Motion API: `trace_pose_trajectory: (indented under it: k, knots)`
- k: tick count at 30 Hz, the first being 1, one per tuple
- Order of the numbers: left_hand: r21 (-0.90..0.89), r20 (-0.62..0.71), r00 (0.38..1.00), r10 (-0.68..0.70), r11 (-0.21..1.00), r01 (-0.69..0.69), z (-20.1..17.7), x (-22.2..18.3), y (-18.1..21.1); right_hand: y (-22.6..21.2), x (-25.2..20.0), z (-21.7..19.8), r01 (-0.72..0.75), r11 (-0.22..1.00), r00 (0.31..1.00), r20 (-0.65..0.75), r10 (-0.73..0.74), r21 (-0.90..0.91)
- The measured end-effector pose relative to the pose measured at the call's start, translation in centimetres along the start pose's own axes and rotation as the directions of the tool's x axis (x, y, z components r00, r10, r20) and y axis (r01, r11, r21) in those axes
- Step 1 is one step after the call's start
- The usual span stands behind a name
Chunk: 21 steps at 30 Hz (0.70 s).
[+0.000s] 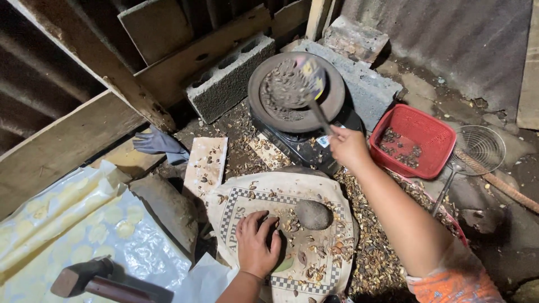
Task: Processing nuts by cracking shells with a mallet, crushing with a stone, and transferring roasted nuts to a container.
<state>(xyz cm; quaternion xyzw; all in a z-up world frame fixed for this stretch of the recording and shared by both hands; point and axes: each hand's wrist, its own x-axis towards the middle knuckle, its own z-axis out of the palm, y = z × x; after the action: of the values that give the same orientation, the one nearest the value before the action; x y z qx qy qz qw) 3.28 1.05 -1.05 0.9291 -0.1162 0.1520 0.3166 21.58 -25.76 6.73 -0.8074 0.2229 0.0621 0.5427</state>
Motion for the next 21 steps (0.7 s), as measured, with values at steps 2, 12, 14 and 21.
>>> trace_pose_trajectory:
  k: [2,12,14,21]
  knots:
    - [-0.004,-0.001,1.000,-0.001,1.000,0.001,0.0,0.1,0.1,-0.4,-1.0,-0.7,0.073,0.954,0.990,-0.092,-0.104,-0.291]
    - [-0.029,-0.006,1.000,-0.013,1.000,0.012,-0.1,0.2,0.1,-0.3,-2.7,-1.0,0.300,0.602,0.907,0.025,-0.421,-0.740]
    - [-0.045,-0.016,1.000,-0.016,0.999,0.016,0.0,0.2,0.0,-1.5,-2.5,-1.2,0.264,0.535,0.917,0.037,-0.398,-0.803]
    - [-0.082,0.106,0.994,-0.025,0.996,0.034,1.4,-1.2,-2.6,-2.9,-7.7,0.2,0.368,0.575,0.900,0.126,-0.417,-0.731]
